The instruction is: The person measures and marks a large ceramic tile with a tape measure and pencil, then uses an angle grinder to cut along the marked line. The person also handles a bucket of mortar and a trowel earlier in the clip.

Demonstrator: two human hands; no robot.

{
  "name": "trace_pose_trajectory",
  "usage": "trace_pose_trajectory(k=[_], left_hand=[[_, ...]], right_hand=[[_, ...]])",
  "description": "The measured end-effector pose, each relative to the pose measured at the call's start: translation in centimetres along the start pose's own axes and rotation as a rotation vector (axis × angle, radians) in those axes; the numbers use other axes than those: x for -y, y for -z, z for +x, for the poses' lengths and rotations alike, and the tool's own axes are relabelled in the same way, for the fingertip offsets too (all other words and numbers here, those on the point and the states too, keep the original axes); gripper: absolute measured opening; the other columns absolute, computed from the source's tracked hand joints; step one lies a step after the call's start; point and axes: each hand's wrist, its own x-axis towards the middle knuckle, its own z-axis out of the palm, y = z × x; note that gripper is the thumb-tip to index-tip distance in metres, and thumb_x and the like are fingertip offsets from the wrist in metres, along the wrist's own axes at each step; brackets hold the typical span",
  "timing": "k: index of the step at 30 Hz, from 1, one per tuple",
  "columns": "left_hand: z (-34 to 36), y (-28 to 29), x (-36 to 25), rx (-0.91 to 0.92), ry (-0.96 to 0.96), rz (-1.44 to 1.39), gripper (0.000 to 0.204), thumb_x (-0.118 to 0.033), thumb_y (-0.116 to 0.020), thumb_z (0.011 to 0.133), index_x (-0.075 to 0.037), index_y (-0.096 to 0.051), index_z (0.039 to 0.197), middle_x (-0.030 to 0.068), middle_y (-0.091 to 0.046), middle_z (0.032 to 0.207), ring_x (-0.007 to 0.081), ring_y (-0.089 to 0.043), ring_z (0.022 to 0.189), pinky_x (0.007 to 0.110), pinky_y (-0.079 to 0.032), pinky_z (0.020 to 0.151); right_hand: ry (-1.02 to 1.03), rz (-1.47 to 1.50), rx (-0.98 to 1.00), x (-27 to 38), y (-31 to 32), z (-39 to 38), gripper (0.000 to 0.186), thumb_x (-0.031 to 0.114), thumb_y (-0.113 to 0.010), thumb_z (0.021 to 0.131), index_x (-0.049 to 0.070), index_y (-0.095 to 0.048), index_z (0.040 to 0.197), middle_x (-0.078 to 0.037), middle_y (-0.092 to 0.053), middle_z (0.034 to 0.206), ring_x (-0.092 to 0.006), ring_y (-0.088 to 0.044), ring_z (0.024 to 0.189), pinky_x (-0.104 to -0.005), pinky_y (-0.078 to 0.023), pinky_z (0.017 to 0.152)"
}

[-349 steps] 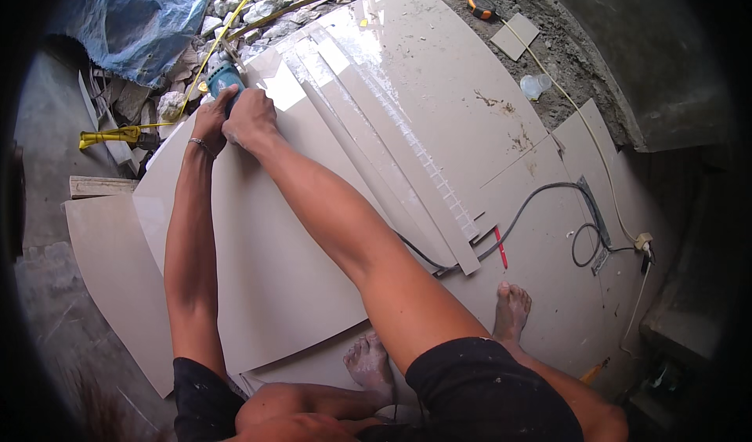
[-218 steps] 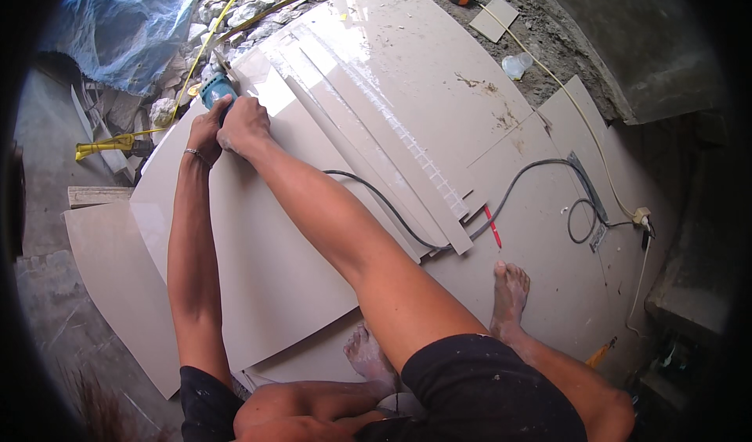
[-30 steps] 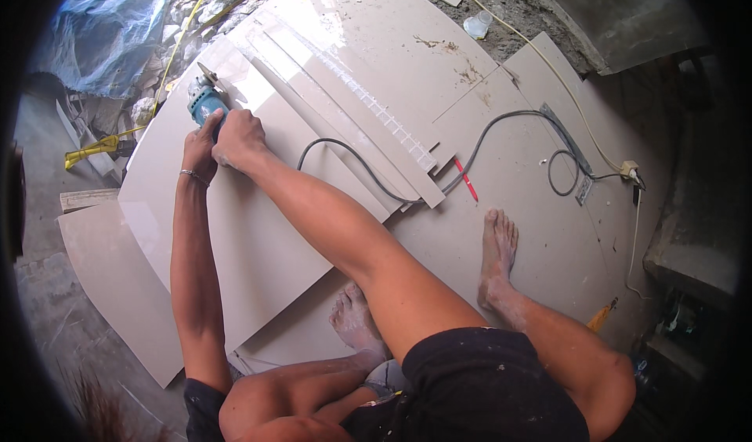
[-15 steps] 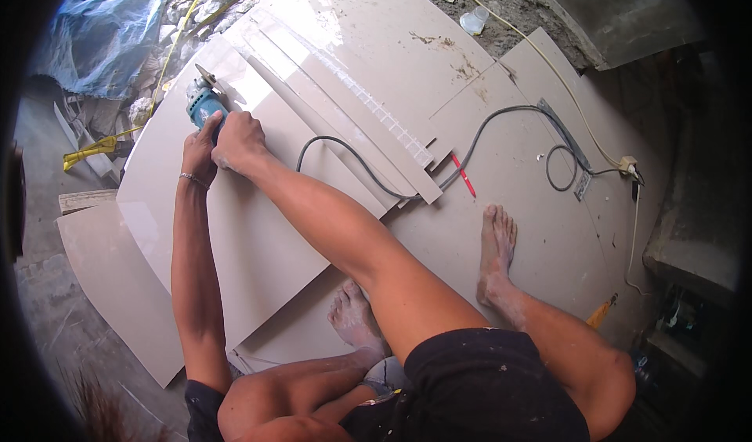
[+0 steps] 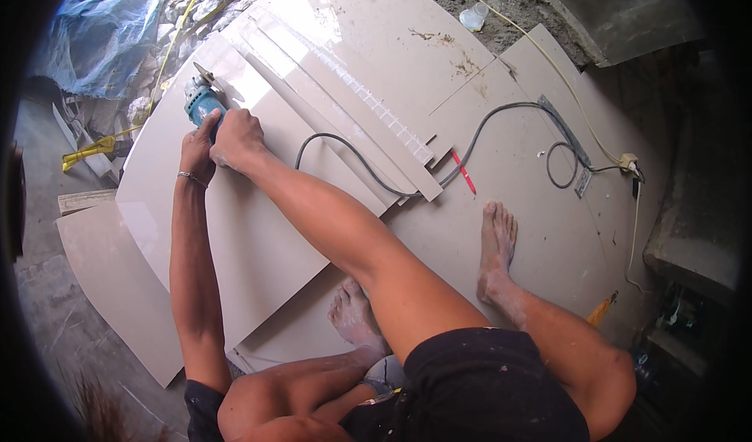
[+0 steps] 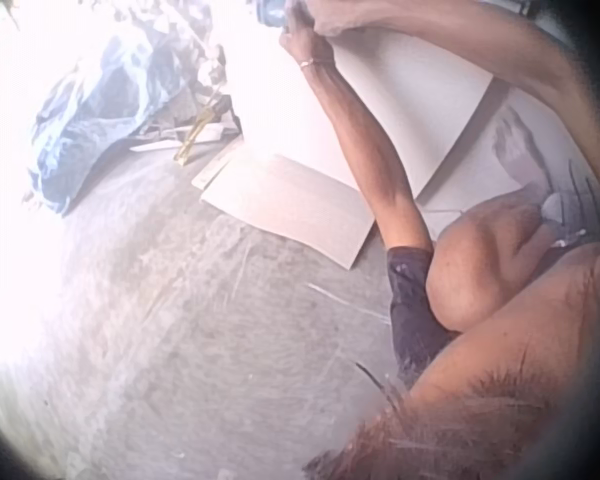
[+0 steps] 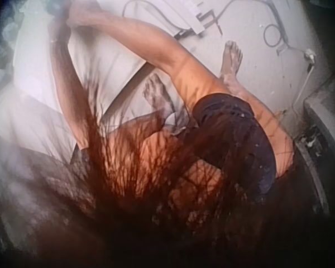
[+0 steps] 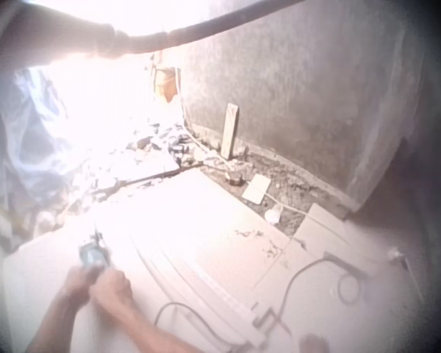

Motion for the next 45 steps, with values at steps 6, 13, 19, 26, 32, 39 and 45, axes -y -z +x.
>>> trace_pose_trajectory(k=[6, 13, 19, 26, 32, 39, 45], left_hand=[[-0.5, -0.2, 0.1, -0.005, -0.002, -0.001, 0.050, -0.028, -0.083, 0.094, 0.012, -0.063, 0.115, 0.0139, -0.073, 0.102, 0.0202, -0.074, 0.085, 0.033, -0.061, 0.076], [-0.9, -0.4, 0.4, 0.006, 0.005, -0.009, 0.050, -0.029, -0.083, 0.095, 0.012, -0.063, 0.115, 0.0137, -0.073, 0.103, 0.0195, -0.074, 0.085, 0.033, -0.061, 0.076], [-1.4, -0.7, 0.6, -0.002, -0.003, -0.004, 0.050, -0.029, -0.083, 0.095, 0.011, -0.063, 0.115, 0.0135, -0.073, 0.102, 0.0191, -0.074, 0.084, 0.033, -0.061, 0.076], [-2.1, -0.9, 0.9, -0.007, 0.018, 0.005, 0.049, -0.030, -0.083, 0.095, 0.011, -0.063, 0.114, 0.0133, -0.073, 0.101, 0.0189, -0.074, 0.083, 0.033, -0.061, 0.075], [-2.5, -1.1, 1.1, 0.005, 0.016, -0.022, 0.048, -0.029, -0.082, 0.095, 0.011, -0.064, 0.114, 0.0130, -0.073, 0.101, 0.0188, -0.073, 0.083, 0.033, -0.061, 0.075], [-3.1, -1.5, 1.3, -0.007, 0.000, 0.001, 0.048, -0.029, -0.082, 0.096, 0.011, -0.063, 0.114, 0.0137, -0.073, 0.102, 0.0191, -0.073, 0.084, 0.033, -0.060, 0.076], [-3.1, -1.5, 1.3, -0.012, -0.009, -0.001, 0.051, -0.030, -0.082, 0.095, 0.013, -0.062, 0.115, 0.0145, -0.073, 0.102, 0.0197, -0.074, 0.084, 0.033, -0.061, 0.076]], right_hand=[[-0.010, 0.004, 0.014, 0.1, 0.5, -0.7, 0.043, 0.013, -0.085, 0.068, -0.009, -0.071, 0.102, -0.030, -0.073, 0.111, -0.0427, -0.074, 0.110, -0.0425, -0.061, 0.097], [-0.025, -0.002, 0.036, 0.1, 1.1, -1.4, 0.043, 0.010, -0.087, 0.069, -0.009, -0.071, 0.105, -0.030, -0.072, 0.117, -0.0412, -0.072, 0.115, -0.0421, -0.061, 0.098], [-0.030, 0.000, 0.036, -0.2, 1.1, -1.7, 0.044, 0.009, -0.087, 0.069, -0.010, -0.071, 0.105, -0.030, -0.072, 0.117, -0.0418, -0.072, 0.115, -0.0422, -0.061, 0.099], [-0.034, -0.010, 0.069, -0.5, 1.4, -2.3, 0.043, 0.009, -0.087, 0.069, -0.009, -0.071, 0.105, -0.031, -0.072, 0.116, -0.0421, -0.072, 0.114, -0.0424, -0.061, 0.098], [-0.041, -0.008, 0.067, -0.7, 1.4, -2.7, 0.042, 0.008, -0.086, 0.069, -0.010, -0.071, 0.105, -0.031, -0.071, 0.117, -0.0420, -0.072, 0.115, -0.0422, -0.061, 0.098], [-0.042, -0.012, 0.066, -1.1, 1.5, -3.1, 0.042, 0.007, -0.087, 0.067, -0.009, -0.071, 0.103, -0.030, -0.072, 0.115, -0.0422, -0.072, 0.113, -0.0422, -0.061, 0.098], [-0.041, -0.016, 0.045, -1.1, 1.3, -3.0, 0.043, 0.008, -0.087, 0.067, -0.010, -0.071, 0.102, -0.030, -0.072, 0.115, -0.0423, -0.073, 0.113, -0.0417, -0.061, 0.097]])
